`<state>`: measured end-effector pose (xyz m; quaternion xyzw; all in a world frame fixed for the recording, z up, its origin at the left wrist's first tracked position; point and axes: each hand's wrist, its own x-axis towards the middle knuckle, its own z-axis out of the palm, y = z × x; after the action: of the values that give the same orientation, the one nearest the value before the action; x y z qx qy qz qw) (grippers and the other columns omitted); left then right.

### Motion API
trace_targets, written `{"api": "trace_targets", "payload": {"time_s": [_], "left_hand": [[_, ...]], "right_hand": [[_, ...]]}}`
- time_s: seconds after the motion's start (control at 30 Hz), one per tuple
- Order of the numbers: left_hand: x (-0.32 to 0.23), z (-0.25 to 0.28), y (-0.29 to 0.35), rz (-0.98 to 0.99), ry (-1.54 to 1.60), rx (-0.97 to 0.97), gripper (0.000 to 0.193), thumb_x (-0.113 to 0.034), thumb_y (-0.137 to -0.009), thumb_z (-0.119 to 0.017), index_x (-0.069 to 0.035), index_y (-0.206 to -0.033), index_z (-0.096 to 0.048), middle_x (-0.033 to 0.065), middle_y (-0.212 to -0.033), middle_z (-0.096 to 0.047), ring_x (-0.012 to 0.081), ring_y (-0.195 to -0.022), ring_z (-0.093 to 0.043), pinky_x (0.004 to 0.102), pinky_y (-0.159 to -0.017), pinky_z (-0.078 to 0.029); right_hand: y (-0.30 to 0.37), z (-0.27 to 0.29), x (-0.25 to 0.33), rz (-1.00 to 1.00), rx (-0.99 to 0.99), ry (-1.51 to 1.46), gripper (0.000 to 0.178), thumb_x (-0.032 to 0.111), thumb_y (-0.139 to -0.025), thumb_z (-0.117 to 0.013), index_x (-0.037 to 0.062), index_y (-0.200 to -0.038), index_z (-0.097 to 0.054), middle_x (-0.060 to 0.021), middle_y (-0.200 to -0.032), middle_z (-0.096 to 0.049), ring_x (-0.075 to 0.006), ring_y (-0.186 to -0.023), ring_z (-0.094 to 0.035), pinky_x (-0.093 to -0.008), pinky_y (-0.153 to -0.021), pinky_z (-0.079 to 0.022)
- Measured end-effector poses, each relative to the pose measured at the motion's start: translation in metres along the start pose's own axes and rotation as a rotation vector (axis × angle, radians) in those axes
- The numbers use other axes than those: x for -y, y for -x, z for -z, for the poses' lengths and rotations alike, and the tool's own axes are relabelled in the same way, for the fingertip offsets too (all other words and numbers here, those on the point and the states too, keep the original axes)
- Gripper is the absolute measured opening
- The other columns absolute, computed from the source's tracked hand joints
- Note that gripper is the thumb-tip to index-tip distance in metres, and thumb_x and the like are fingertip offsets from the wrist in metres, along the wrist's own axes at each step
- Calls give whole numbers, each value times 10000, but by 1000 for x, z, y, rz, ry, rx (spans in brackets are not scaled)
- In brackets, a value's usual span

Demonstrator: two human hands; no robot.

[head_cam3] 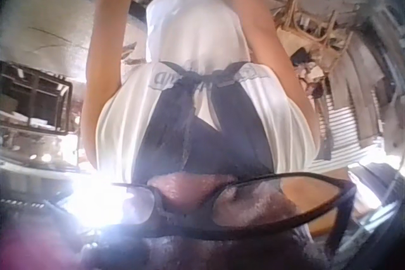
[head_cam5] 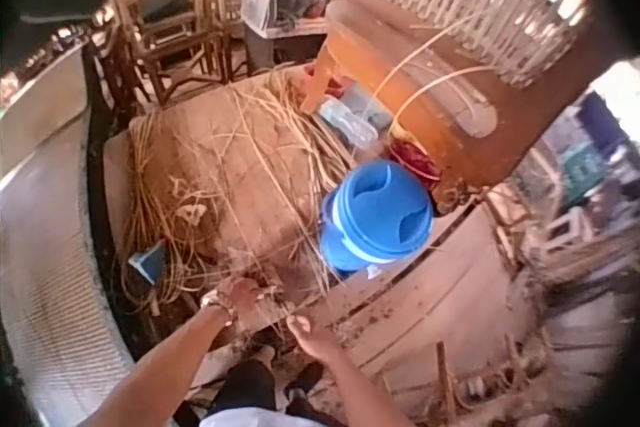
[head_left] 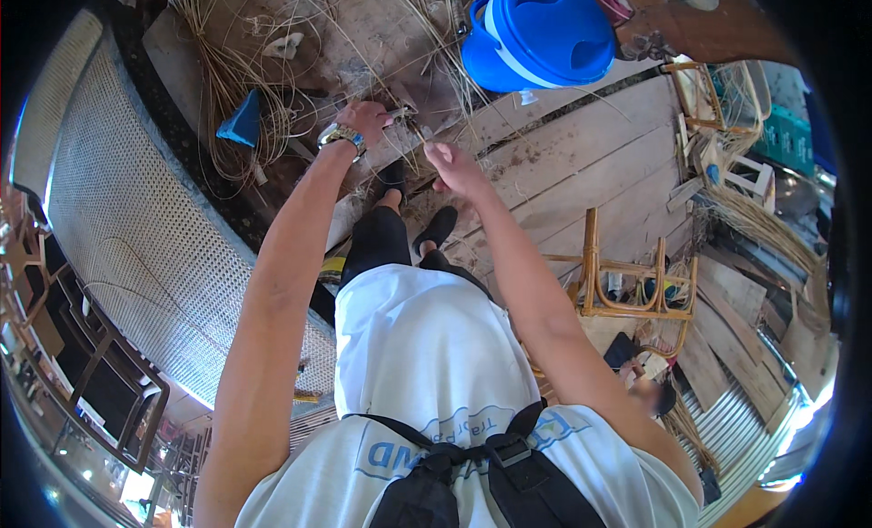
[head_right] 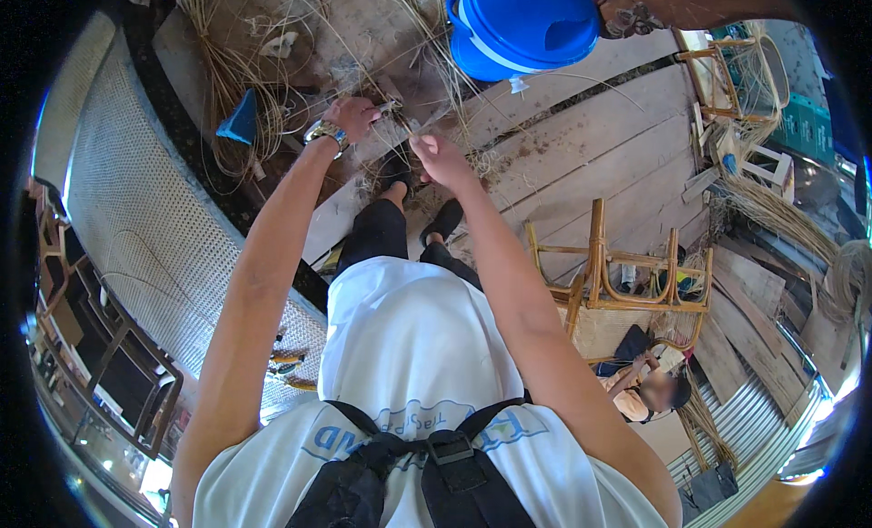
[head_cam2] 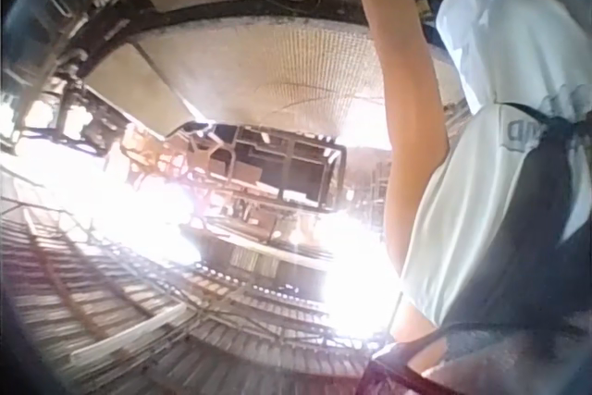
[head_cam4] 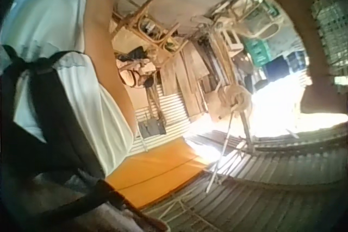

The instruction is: Repairing and weaving a chair seat using rattan strips and hand tools.

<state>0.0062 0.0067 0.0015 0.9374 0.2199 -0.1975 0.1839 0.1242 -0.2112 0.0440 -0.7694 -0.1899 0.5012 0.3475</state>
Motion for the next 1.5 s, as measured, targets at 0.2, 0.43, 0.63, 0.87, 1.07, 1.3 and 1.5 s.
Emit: {"api": "trace_targets", "payload": {"time_s": [0.2,0.43,0.63,0.87,1.07,1.3,1.5], "left_hand": [[-9,11,-1,-51,-11,-26,211,-240,-874,-586,-162,-1031,-704,10,-1035,-670,234,-1007,-638,364,-873,-520],[7,-15,-6,40,65,-30,208,-228,-893,-549,-181,-1021,-706,19,-1030,-667,232,-1002,-638,376,-864,-517],[-13,10,-2,2,-7,65,199,-211,-883,-560,-192,-1013,-709,9,-1027,-662,231,-997,-637,374,-852,-516],[-2,-1,-13,64,61,52,193,-212,-851,-591,-205,-1002,-712,0,-1021,-664,232,-997,-637,369,-845,-519],[0,-10,-6,-80,-74,-81,183,-216,-860,-569,-204,-981,-706,4,-1079,-656,224,-1057,-618,382,-879,-507],[-18,30,13,-95,-55,2,206,-278,-885,-562,-177,-996,-703,51,-1086,-664,267,-1055,-617,402,-893,-500],[6,-8,-3,17,65,69,232,-257,-826,-647,-169,-1034,-698,16,-1065,-660,249,-1027,-627,386,-877,-515]], "right_hand": [[-20,-8,-21,139,-75,69,463,478,-942,-538,25,-889,-619,-122,-814,-647,-245,-630,-628,-359,-612,-497],[117,40,-174,198,-130,571,271,300,-924,-549,45,-852,-608,-179,-796,-621,-370,-744,-612,-455,-654,-479],[57,24,-147,144,21,416,498,500,-922,-519,40,-1094,-600,-183,-927,-663,-358,-795,-637,-434,-713,-497],[-28,-5,-3,-84,59,-86,556,518,-949,-478,5,-1146,-563,-163,-934,-660,-346,-707,-636,-373,-659,-510],[-9,-8,-19,218,-181,434,349,363,-936,-526,27,-877,-603,-197,-784,-625,-383,-710,-610,-452,-645,-488],[120,45,-175,103,-219,465,208,237,-954,-504,43,-953,-579,-198,-796,-617,-380,-783,-619,-455,-650,-464],[43,14,-102,321,-189,417,458,399,-940,-543,9,-1180,-546,-208,-908,-674,-355,-705,-657,-405,-674,-520]]}}
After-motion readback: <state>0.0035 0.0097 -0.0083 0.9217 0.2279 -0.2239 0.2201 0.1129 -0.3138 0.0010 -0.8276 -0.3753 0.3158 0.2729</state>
